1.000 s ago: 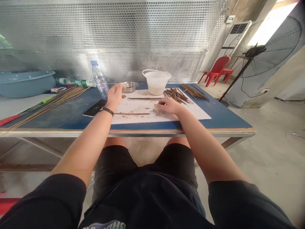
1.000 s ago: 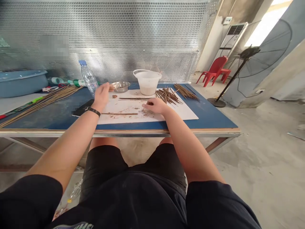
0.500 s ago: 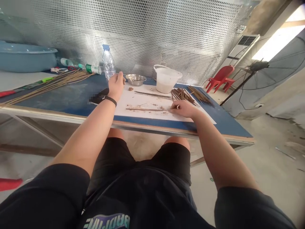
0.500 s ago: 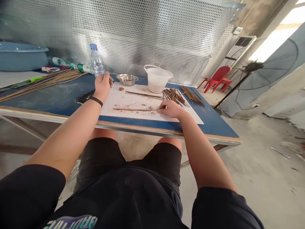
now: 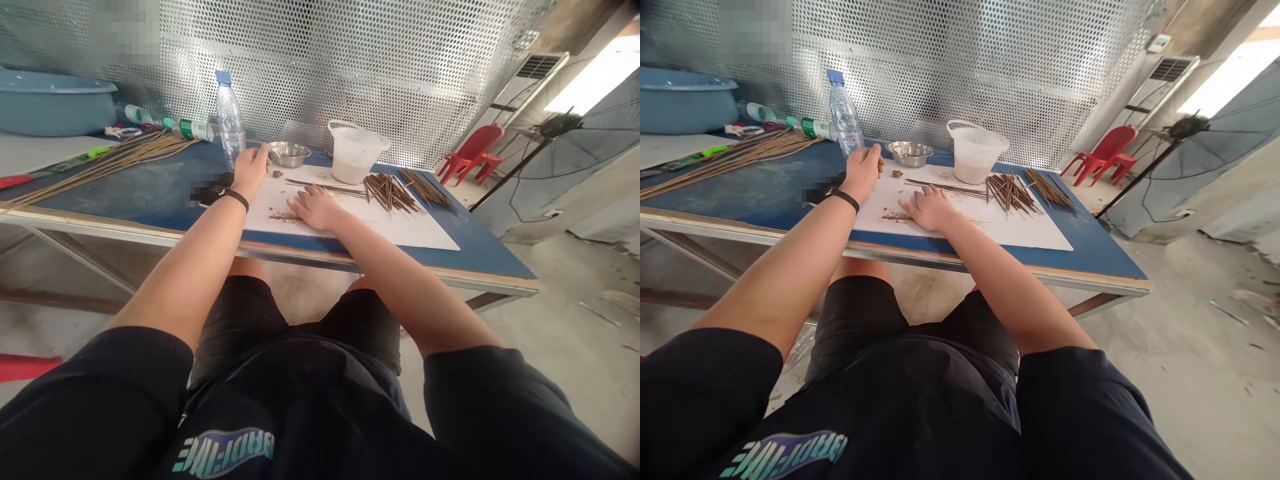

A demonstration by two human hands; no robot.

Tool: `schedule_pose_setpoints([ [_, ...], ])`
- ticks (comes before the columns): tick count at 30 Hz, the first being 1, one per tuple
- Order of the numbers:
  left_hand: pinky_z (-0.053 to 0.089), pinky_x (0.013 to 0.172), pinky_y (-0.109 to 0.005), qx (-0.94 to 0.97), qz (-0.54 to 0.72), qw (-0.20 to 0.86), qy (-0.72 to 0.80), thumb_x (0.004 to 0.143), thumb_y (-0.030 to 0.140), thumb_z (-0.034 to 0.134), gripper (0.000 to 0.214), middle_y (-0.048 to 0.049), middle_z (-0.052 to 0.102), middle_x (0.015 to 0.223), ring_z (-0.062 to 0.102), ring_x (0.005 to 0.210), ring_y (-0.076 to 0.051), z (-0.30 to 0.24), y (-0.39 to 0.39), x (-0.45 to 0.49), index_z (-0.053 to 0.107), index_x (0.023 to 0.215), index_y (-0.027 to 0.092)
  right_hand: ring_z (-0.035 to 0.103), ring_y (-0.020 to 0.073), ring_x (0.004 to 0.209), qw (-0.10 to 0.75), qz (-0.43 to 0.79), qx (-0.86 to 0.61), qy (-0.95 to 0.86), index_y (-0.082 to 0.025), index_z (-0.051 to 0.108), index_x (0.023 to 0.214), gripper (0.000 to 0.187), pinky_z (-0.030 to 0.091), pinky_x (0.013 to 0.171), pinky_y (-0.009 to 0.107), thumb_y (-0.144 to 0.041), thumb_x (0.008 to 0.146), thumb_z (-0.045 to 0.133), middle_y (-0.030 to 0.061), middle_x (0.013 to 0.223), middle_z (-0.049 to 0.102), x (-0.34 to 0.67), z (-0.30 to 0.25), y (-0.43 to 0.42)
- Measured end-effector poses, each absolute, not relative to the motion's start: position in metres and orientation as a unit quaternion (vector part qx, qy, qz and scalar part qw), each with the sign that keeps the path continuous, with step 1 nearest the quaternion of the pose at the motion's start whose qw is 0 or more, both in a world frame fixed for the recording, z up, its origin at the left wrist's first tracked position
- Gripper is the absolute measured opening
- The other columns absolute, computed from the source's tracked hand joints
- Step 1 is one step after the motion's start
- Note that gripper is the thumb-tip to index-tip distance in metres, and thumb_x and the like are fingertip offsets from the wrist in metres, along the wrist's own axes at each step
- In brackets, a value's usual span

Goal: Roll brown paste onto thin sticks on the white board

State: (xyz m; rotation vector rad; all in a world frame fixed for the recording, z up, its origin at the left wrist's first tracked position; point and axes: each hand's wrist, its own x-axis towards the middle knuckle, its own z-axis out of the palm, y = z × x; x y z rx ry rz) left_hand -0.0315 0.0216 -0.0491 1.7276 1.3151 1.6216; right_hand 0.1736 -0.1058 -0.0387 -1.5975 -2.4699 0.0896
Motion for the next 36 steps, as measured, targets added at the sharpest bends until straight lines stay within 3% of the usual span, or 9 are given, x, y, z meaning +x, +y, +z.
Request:
schedule_pose_setpoints([
  [3,0.049,0.062,-0.03,0.625,0.584,0.228,0.464,0.109,0.046,0.059,0.05,-0.0033,0.059,0.062,0.062,0.061,-0.018,-0.051,0.02,-0.028,0.055,0.064,0.025,0.005,0.045,0.177,0.055,0.07,-0.549,-0.831,0.005,0.021,0.178,0.109,0.008,0.141,0.063,-0.079,0.109,0.014,0.0259,0.19,0.012,0.169,-0.042,-0.106],
  [6,0.05,0.061,-0.029,0.618,0.583,0.25,0.464,0.108,0.048,0.062,0.05,-0.0028,0.057,0.061,0.064,0.06,-0.018,-0.048,0.015,-0.025,0.054,0.065,0.025,-0.008,0.042,0.177,0.026,0.102,-0.549,-0.829,0.006,0.01,0.18,0.118,-0.002,0.142,0.061,-0.084,0.104,0.003,0.0219,0.191,0.002,0.173,-0.042,-0.12],
  [12,0.049,0.06,-0.03,0.619,0.573,0.253,0.473,0.108,0.046,0.063,0.05,-0.0023,0.057,0.06,0.067,0.06,-0.018,-0.048,0.012,-0.022,0.052,0.065,0.024,-0.012,0.04,0.176,0.018,0.106,-0.558,-0.823,0.002,0.01,0.181,0.123,-0.006,0.142,0.061,-0.088,0.099,-0.002,0.0187,0.191,0.001,0.174,-0.042,-0.131],
  [21,0.046,0.057,-0.029,0.643,0.549,0.243,0.476,0.108,0.047,0.062,0.048,-0.0033,0.06,0.062,0.064,0.06,-0.018,-0.055,0.018,-0.026,0.054,0.066,0.025,-0.015,0.037,0.176,-0.005,0.098,-0.607,-0.789,-0.001,0.001,0.182,0.107,-0.007,0.141,0.061,-0.076,0.106,0.005,0.0173,0.192,-0.005,0.171,-0.032,-0.082],
  [31,0.054,0.073,-0.034,0.653,0.542,0.244,0.469,0.109,0.043,0.06,0.051,-0.0033,0.057,0.059,0.065,0.066,-0.02,-0.045,-0.002,-0.022,0.05,0.062,0.025,-0.017,0.0372,0.176,-0.016,0.09,-0.579,-0.81,0.002,0.002,0.181,0.113,-0.011,0.14,0.063,-0.079,0.103,-0.004,0.0185,0.191,-0.007,0.185,-0.038,-0.135],
  [36,0.053,0.074,-0.034,0.658,0.53,0.252,0.471,0.111,0.043,0.059,0.051,-0.0038,0.058,0.06,0.066,0.069,-0.021,-0.041,-0.009,-0.021,0.05,0.063,0.025,-0.018,0.0366,0.176,-0.019,0.102,-0.59,-0.801,-0.003,0.001,0.182,0.11,-0.011,0.139,0.063,-0.079,0.103,-0.003,0.0154,0.192,-0.008,0.187,-0.038,-0.112],
])
